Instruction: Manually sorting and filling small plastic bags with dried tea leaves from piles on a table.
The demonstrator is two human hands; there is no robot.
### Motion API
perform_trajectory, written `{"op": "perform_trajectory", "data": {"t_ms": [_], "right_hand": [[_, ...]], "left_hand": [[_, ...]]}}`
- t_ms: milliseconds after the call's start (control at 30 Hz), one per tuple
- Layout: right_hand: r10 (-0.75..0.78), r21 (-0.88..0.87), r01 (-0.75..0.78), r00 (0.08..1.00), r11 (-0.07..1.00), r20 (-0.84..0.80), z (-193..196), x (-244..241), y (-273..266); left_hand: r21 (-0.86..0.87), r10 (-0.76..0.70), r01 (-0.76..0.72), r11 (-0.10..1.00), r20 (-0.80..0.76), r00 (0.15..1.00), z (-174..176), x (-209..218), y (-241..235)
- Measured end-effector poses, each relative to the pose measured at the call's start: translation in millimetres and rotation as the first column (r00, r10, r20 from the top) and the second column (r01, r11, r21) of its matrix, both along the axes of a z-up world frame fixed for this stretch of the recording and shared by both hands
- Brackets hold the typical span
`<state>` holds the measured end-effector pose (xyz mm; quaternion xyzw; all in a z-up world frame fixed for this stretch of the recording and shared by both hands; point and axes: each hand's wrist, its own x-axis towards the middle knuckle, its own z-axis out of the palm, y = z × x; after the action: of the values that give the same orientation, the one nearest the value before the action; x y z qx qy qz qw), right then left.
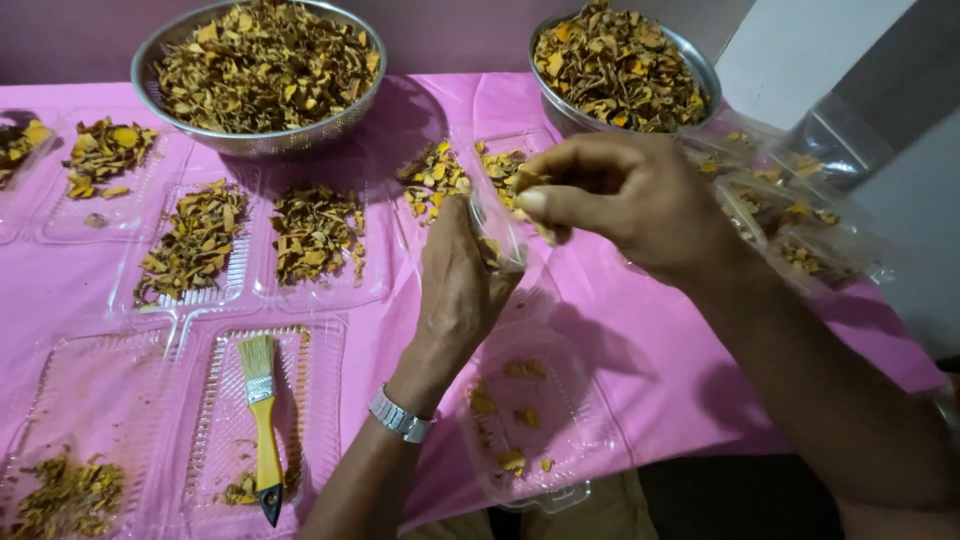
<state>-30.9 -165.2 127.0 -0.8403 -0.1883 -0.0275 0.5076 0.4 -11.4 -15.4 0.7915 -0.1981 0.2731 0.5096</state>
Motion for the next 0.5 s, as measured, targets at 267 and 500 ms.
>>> {"op": "perform_trajectory", "data": {"t_ms": [267,500], "right_hand": [[0.030,0.159,-0.006,0.989,0.987,-0.145,-23.0,26.8,6.4],[-0.067,-0.001,0.068,0.986,0.998,-0.150,-13.0,24.8,8.4]], "left_hand": [[0.000,0.002,-0.002,1.000,0.062,0.998,2.8,-0.9,-0.1],[0.030,0.037,-0.039,0.999,0.040,0.999,-7.3,3.1,-3.6]]}}
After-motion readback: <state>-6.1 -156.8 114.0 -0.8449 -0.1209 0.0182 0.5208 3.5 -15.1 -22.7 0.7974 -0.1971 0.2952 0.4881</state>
